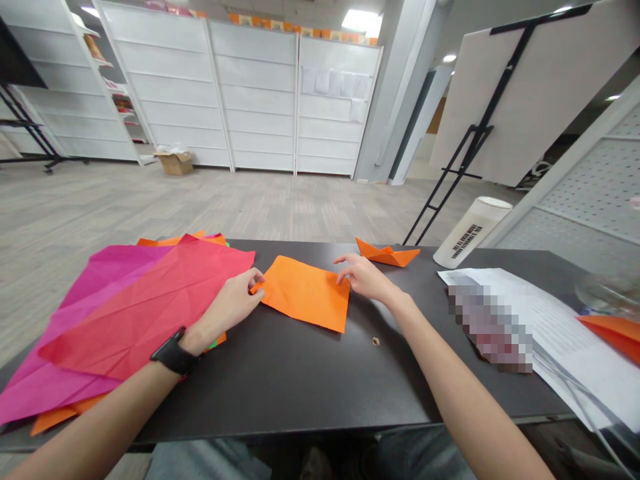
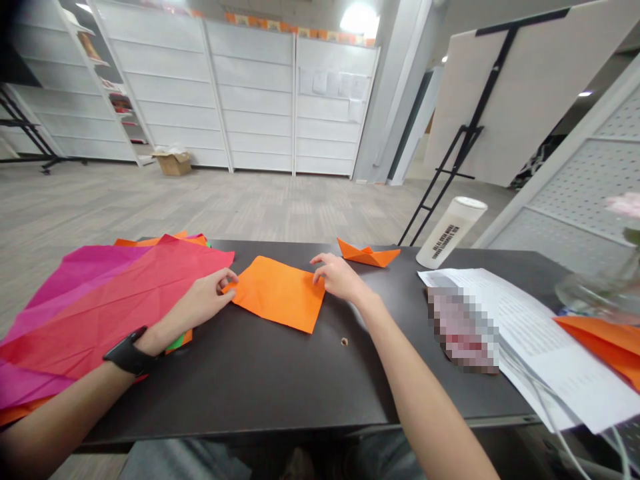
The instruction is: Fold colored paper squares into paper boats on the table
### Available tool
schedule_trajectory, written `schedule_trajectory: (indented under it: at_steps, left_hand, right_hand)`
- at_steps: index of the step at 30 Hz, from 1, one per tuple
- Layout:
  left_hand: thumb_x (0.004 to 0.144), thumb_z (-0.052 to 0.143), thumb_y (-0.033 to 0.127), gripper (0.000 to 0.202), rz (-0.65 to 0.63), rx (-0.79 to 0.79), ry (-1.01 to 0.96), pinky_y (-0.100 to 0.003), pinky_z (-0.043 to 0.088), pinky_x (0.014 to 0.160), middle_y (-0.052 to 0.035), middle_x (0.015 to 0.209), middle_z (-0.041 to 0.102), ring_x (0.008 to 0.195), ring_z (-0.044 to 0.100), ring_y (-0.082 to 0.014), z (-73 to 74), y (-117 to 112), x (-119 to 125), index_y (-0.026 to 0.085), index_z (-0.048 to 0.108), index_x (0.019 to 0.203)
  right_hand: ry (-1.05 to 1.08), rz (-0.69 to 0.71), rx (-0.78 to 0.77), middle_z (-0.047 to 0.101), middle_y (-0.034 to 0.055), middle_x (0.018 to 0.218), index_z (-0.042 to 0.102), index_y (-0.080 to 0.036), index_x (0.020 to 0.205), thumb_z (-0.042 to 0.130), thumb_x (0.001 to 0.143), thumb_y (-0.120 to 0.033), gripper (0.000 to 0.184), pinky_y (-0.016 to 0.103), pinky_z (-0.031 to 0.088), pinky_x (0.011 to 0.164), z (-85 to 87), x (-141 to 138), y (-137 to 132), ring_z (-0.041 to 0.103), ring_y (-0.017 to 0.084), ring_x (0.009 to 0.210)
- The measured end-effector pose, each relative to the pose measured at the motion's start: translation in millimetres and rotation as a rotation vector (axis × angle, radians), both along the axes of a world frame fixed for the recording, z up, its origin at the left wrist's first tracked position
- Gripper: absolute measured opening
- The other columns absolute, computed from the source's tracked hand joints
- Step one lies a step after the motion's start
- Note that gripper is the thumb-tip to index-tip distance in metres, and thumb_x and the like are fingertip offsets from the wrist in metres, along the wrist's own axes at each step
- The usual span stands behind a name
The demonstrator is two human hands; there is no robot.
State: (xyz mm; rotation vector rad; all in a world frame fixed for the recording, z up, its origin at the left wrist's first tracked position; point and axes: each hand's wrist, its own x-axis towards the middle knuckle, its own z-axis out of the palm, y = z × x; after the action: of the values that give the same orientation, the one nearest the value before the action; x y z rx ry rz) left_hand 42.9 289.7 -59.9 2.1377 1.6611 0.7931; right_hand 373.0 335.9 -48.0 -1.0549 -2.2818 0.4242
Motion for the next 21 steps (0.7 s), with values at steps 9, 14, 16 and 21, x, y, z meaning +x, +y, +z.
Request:
schedule_trajectory:
  at_steps: [9,14,16,21]
  left_hand:
    - [0.088,0.050,0.023,0.028,-0.253,0.227,0.157,-0.047,0.042,0.106,-0.0139,0.132,0.055,0.125,0.052,-0.0297,0.3,-3,0,0.019,0.066,0.111]
    - [0.091,0.057,0.037,0.039,-0.622,0.070,0.239,-0.042,0.041,0.109,-0.0092,0.139,0.058,0.128,0.054,-0.0262,14.1,-18,12,0.024,0.062,0.128]
    - [0.089,0.061,0.042,0.045,-0.641,0.034,0.299,-0.042,0.041,0.110,-0.0110,0.142,0.056,0.129,0.053,-0.0282,17.6,-23,16,0.023,0.061,0.130]
    - [0.097,0.048,0.029,0.030,-0.630,0.146,0.402,-0.037,0.046,0.101,-0.0119,0.125,0.065,0.114,0.062,-0.0254,20.5,-25,19,0.019,0.069,0.116]
  right_hand:
    - [-0.343,0.172,-0.168,0.029,0.0095,0.159,0.039,-0.025,0.149,0.044,0.098,-0.046,0.056,0.058,0.019,0.119,-3.0,-45,-31,0.021,0.029,0.149]
    - [-0.380,0.124,-0.222,0.023,0.0082,0.161,0.032,-0.026,0.152,0.036,0.100,-0.052,0.059,0.058,0.015,0.119,-9.6,-47,-33,0.016,0.027,0.150]
    - [-0.396,0.110,-0.211,0.022,0.0085,0.162,0.031,-0.026,0.153,0.034,0.100,-0.052,0.059,0.058,0.012,0.119,-10.3,-50,-34,0.015,0.027,0.150]
    - [-0.374,0.097,-0.160,0.029,0.0106,0.160,0.044,-0.023,0.147,0.033,0.101,-0.050,0.054,0.057,0.013,0.120,-2.3,-51,-38,0.023,0.028,0.149]
